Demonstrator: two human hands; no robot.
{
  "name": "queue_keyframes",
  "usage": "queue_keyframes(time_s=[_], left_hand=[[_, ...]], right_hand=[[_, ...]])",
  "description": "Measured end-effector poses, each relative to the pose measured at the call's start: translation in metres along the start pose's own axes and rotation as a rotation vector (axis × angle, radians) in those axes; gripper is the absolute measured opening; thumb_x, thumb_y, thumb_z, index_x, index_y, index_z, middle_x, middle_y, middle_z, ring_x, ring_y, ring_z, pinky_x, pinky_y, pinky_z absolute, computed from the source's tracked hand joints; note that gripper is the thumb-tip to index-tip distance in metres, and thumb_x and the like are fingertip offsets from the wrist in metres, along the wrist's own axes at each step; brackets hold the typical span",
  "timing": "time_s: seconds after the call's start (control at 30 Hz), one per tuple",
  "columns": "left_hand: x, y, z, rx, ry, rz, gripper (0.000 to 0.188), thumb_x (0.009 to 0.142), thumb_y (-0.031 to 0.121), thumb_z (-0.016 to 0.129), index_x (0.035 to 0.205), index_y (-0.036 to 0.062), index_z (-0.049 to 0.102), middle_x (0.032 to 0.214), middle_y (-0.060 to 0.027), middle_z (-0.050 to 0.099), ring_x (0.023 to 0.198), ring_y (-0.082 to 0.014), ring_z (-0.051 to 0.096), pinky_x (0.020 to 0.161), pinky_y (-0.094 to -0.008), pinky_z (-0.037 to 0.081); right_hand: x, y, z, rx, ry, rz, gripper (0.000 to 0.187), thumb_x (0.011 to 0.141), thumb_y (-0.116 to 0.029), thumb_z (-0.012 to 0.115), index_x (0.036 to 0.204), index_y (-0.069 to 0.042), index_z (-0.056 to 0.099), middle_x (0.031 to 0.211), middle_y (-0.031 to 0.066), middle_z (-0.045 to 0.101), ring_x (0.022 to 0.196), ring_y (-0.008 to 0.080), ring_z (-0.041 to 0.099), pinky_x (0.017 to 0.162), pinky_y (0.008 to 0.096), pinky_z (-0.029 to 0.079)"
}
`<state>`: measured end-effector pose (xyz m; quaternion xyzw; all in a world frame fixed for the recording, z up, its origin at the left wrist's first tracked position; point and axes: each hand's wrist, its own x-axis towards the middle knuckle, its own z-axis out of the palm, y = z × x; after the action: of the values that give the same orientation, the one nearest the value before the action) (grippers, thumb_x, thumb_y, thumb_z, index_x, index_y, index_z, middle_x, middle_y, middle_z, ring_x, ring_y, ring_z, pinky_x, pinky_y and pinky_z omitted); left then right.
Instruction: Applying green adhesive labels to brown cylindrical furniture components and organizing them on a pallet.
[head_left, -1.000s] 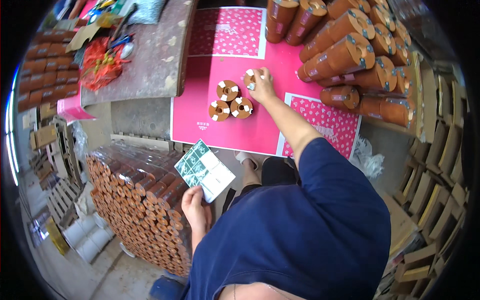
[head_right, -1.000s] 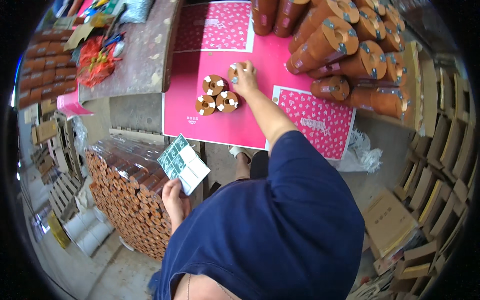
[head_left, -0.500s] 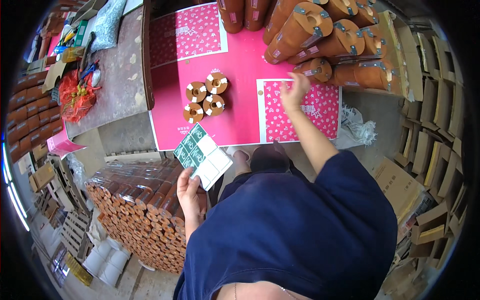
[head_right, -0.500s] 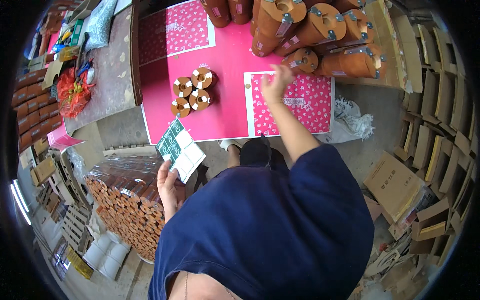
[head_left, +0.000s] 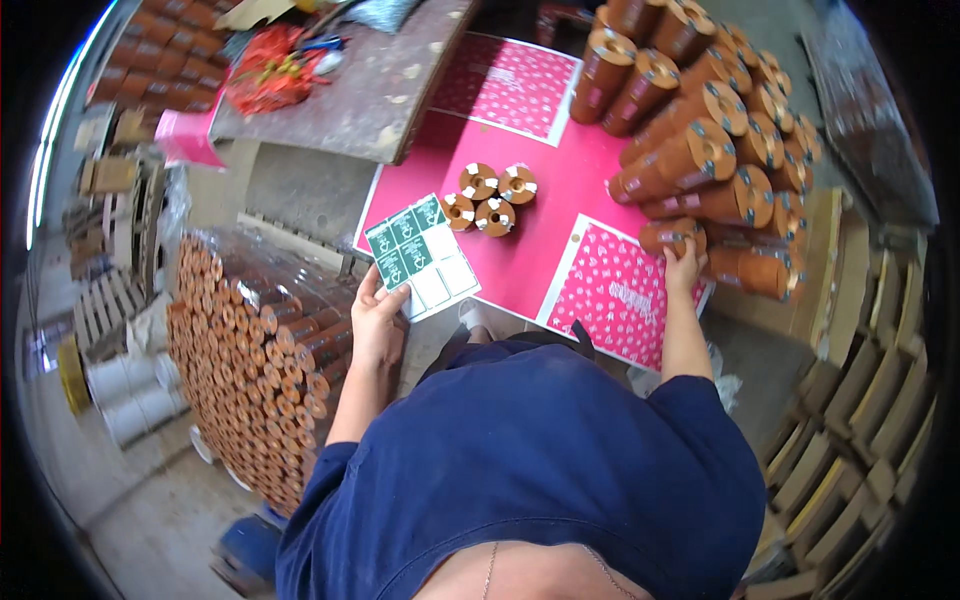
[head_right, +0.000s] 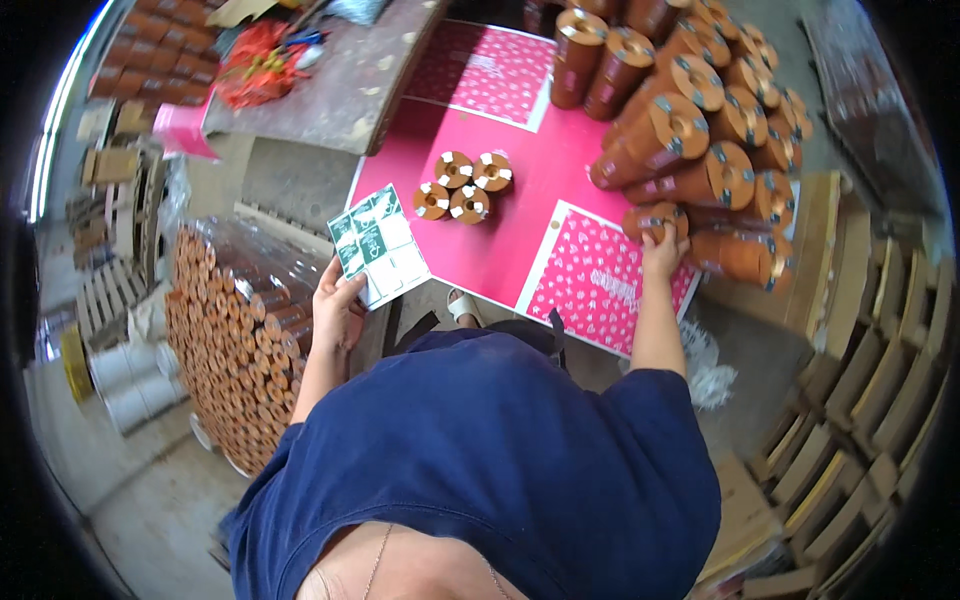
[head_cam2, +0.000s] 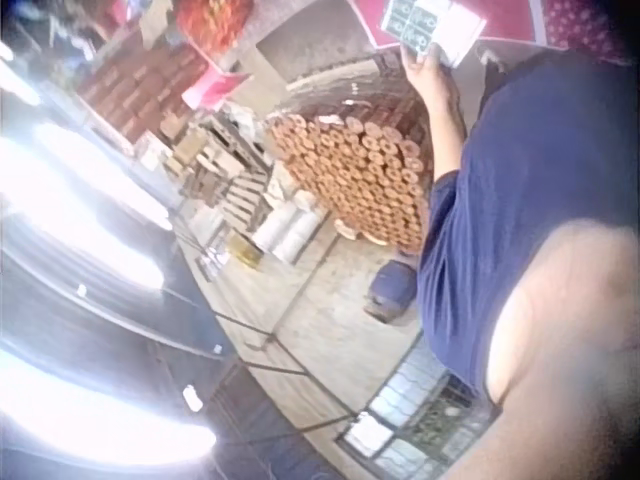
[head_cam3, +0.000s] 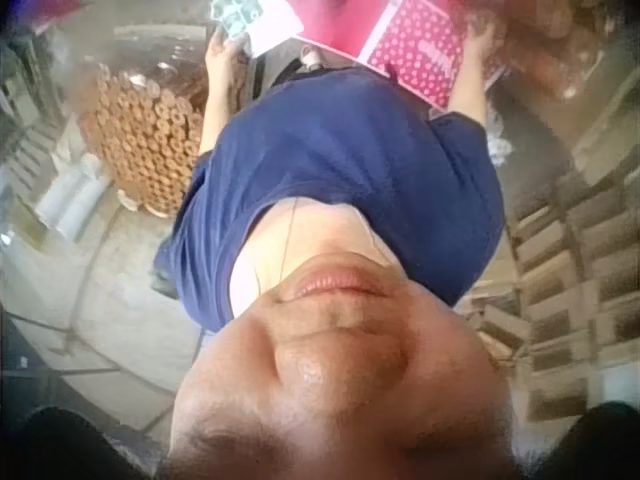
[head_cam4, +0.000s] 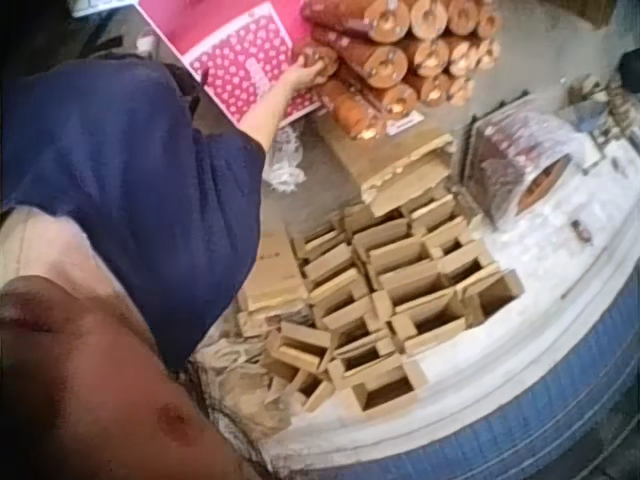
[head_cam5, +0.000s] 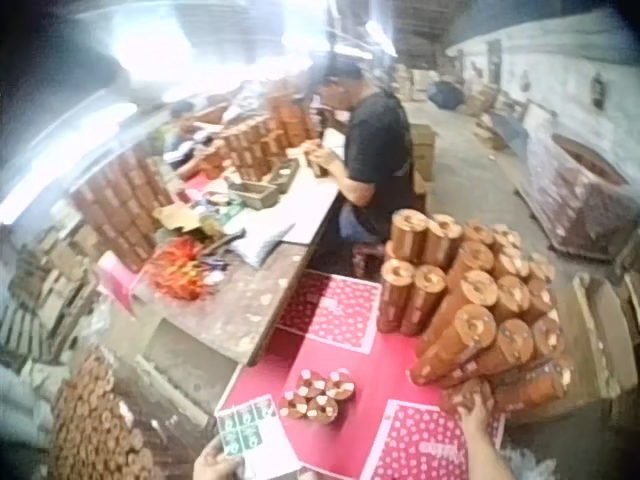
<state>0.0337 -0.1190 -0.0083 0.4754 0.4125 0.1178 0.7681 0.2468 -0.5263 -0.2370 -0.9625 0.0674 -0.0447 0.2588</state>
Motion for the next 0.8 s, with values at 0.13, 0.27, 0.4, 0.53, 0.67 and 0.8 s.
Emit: queue_keyframes(time_s=[0.13,0.27,0.4,0.53,0.67,0.8], left_hand=[[-0.009,0.013,-0.012,-0.217,0.007,0.031,0.028,0.075,-0.004,0.052,0.103,-0.0011,0.049,0.095,-0.0104,0.059,0.085,-0.018,0.058,0.074,-0.0306,0.047],[-0.018,0.018,-0.023,-0.325,0.101,0.107,0.022,0.075,-0.002,0.053,0.097,0.0004,0.051,0.091,-0.0094,0.059,0.081,-0.0186,0.059,0.07,-0.0325,0.049],[-0.014,0.032,-0.036,-0.386,0.093,0.152,0.022,0.076,0.0,0.052,0.098,0.0016,0.051,0.092,-0.0095,0.058,0.08,-0.0193,0.059,0.07,-0.0338,0.05],[0.01,0.045,-0.049,-0.468,0.007,0.187,0.022,0.077,0.001,0.051,0.099,0.0018,0.051,0.093,-0.0094,0.058,0.083,-0.0198,0.059,0.071,-0.0347,0.05],[0.034,0.061,-0.061,-0.497,-0.083,0.128,0.021,0.078,0.002,0.051,0.099,0.0012,0.051,0.094,-0.0098,0.058,0.084,-0.0201,0.058,0.071,-0.0345,0.049],[0.056,0.082,-0.06,-0.479,-0.202,0.093,0.019,0.079,0.004,0.051,0.098,0.0005,0.051,0.094,-0.0105,0.058,0.083,-0.0196,0.059,0.07,-0.0339,0.05]], right_hand=[[-0.015,-0.011,-0.011,-0.007,-0.054,-0.061,0.059,0.062,-0.022,0.072,0.115,-0.015,0.045,0.122,0.0291,0.028,0.113,0.0437,0.03,0.093,0.041,0.031],[-0.041,-0.053,-0.033,0.121,-0.146,-0.156,0.053,0.061,-0.02,0.073,0.108,-0.009,0.05,0.122,0.0272,0.028,0.112,0.041,0.033,0.092,0.0409,0.032],[-0.047,-0.121,-0.039,0.412,-0.206,-0.354,0.043,0.06,-0.017,0.075,0.095,-0.003,0.053,0.107,0.0182,0.043,0.1,0.0321,0.044,0.087,0.0373,0.037],[-0.041,-0.21,-0.038,0.641,-0.311,-0.395,0.043,0.061,-0.017,0.074,0.094,0.0,0.053,0.105,0.0153,0.044,0.097,0.0263,0.046,0.084,0.0342,0.038],[-0.039,-0.268,-0.026,0.524,-0.409,-0.419,0.045,0.06,-0.024,0.074,0.093,0.0,0.054,0.101,0.0122,0.045,0.094,0.0237,0.047,0.082,0.0321,0.039],[-0.066,-0.303,-0.044,0.492,-0.514,-0.368,0.043,0.06,-0.025,0.074,0.092,-0.003,0.055,0.099,0.0101,0.045,0.094,0.022,0.046,0.082,0.0325,0.038]])
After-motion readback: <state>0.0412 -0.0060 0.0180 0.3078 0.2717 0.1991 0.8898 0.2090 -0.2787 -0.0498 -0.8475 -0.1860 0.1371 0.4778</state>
